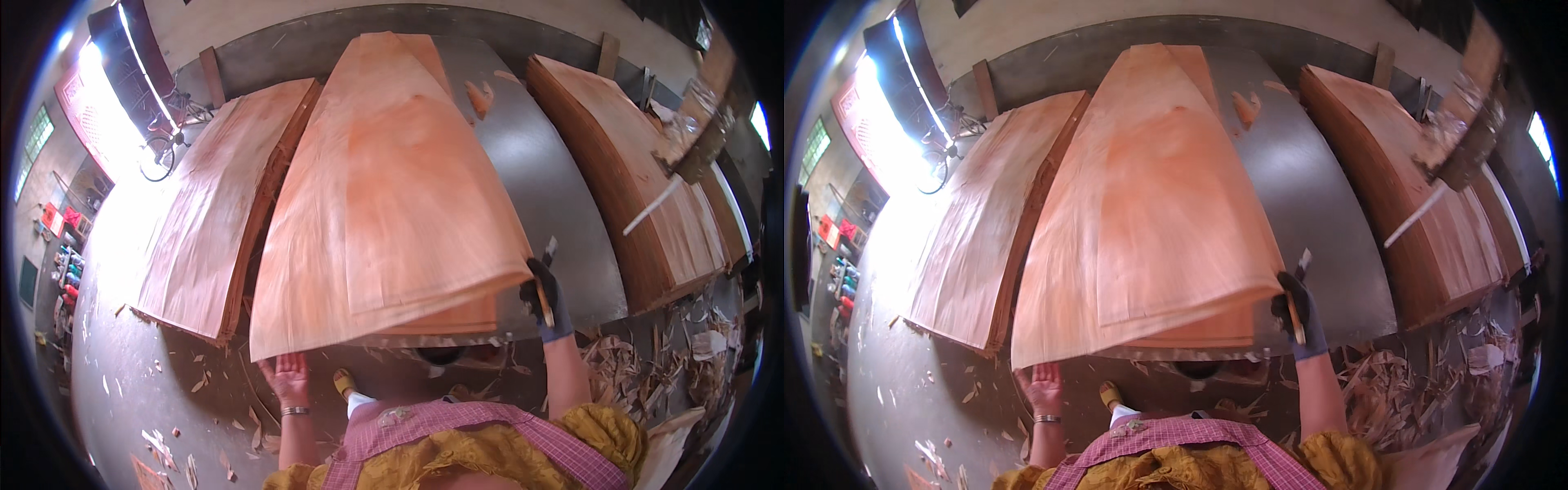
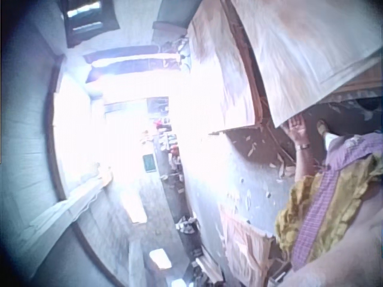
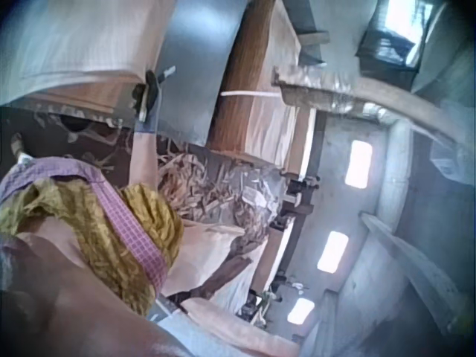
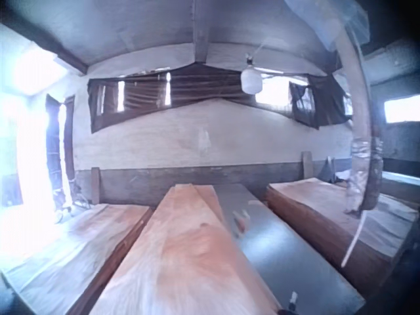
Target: The person inspects and repairs sheets of wood veneer by hand and using a utility knife, peeling back damaged sections, cutting out holes, and applying tape over cracks.
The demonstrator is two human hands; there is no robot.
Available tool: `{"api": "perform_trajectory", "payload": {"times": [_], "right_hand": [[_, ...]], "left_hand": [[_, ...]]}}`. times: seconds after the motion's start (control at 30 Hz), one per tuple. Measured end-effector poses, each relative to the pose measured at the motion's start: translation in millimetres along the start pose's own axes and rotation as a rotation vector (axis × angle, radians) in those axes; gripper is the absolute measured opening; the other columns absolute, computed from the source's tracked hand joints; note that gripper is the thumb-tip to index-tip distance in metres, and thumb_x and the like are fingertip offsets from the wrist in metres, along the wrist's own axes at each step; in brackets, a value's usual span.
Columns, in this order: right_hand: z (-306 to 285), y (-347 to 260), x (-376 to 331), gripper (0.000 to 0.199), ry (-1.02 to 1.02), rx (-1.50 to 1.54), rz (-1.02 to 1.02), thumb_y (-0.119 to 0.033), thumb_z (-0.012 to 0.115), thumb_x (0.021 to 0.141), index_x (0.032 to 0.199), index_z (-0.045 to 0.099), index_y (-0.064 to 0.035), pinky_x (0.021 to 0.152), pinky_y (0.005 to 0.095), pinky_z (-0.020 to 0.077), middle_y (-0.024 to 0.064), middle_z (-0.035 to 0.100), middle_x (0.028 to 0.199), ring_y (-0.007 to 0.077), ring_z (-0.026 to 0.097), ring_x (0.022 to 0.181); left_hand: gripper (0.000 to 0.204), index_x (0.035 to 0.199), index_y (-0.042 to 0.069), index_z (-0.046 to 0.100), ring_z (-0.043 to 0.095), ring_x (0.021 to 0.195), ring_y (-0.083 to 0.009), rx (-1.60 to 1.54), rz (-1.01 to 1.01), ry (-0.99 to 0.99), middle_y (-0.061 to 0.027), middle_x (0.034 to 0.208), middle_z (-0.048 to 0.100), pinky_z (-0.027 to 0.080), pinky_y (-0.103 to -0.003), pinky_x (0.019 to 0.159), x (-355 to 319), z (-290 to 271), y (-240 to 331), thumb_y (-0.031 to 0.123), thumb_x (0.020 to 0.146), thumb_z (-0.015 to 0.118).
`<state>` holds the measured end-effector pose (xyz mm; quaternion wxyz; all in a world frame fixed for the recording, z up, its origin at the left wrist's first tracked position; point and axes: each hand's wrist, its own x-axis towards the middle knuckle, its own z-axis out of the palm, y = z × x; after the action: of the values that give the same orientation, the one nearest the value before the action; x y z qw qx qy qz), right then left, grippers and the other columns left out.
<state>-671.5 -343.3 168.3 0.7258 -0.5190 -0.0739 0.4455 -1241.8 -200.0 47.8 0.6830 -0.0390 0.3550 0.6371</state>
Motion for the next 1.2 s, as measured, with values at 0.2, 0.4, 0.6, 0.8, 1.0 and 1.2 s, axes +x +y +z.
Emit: {"api": "perform_trajectory", "payload": {"times": [0.2, 0.4, 0.6, 0.8, 1.0, 1.2], "right_hand": [[-145.3, -22.6, -111.4, 0.022, 0.113, -0.107, 0.0, -0.019, 0.062, 0.092, 0.109, 0.063, -0.0064, 0.058, 0.0263, 0.0468, 0.0017, 0.063, 0.076, 0.0118, 0.058, 0.062], [-254.9, -12.5, -92.5, 0.028, 0.135, -0.412, 0.043, -0.021, 0.071, 0.086, 0.104, 0.07, -0.0006, 0.065, 0.0292, 0.0492, 0.0009, 0.066, 0.088, 0.0117, 0.061, 0.075], [-273.8, -51.6, 23.5, 0.04, 0.215, -0.713, 0.008, -0.034, 0.072, 0.086, 0.108, 0.068, -0.0012, 0.065, 0.0322, 0.0511, 0.0048, 0.066, 0.087, 0.0162, 0.062, 0.076], [-350.8, -63.6, 74.2, 0.053, 0.28, -0.979, 0.07, -0.042, 0.07, 0.087, 0.121, 0.061, -0.002, 0.072, 0.0438, 0.054, 0.0178, 0.068, 0.095, 0.0327, 0.067, 0.087], [-317.5, 19.0, -29.8, 0.043, 0.682, -1.503, -0.224, -0.039, 0.068, 0.089, 0.113, 0.063, -0.0039, 0.081, 0.0468, 0.0517, 0.021, 0.07, 0.099, 0.0399, 0.066, 0.096], [-269.8, 32.8, -13.3, 0.031, 0.615, -1.442, -0.29, -0.034, 0.065, 0.092, 0.09, 0.065, -0.0026, 0.068, 0.0446, 0.0495, 0.0163, 0.07, 0.086, 0.0395, 0.065, 0.079]], "left_hand": [[0.046, 0.114, 0.009, 0.062, 0.066, 0.095, -0.0174, 0.298, 0.154, 0.172, -0.0025, 0.113, 0.068, 0.059, -0.036, 0.085, -74.7, -51.0, -12.8, 0.05, 0.092, 0.063], [0.024, 0.104, 0.012, 0.065, 0.066, 0.094, -0.0173, 0.409, 0.097, 0.141, 0.0006, 0.099, 0.069, 0.057, -0.037, 0.081, -55.4, -69.7, -65.4, 0.035, 0.096, 0.062], [0.02, 0.088, 0.011, 0.063, 0.061, 0.067, -0.0139, 0.651, 0.133, 0.058, 0.0002, 0.077, 0.064, 0.054, -0.029, 0.059, 25.2, 29.3, -134.3, 0.029, 0.09, 0.072], [0.023, 0.081, 0.012, 0.061, 0.052, 0.054, -0.0102, 0.75, -0.022, 0.125, 0.0018, 0.068, 0.059, 0.043, -0.025, 0.044, 63.3, 70.7, -201.3, 0.031, 0.092, 0.07], [0.025, 0.077, 0.014, 0.061, 0.046, 0.05, -0.0101, 0.732, 0.021, 0.309, 0.0018, 0.065, 0.057, 0.039, -0.023, 0.044, 67.5, 55.3, -202.2, 0.032, 0.092, 0.07], [0.028, 0.078, 0.012, 0.063, 0.042, 0.049, -0.0093, 0.691, -0.095, 0.394, 0.0009, 0.066, 0.055, 0.035, -0.022, 0.041, 31.4, 98.2, -244.5, 0.035, 0.088, 0.074]]}}
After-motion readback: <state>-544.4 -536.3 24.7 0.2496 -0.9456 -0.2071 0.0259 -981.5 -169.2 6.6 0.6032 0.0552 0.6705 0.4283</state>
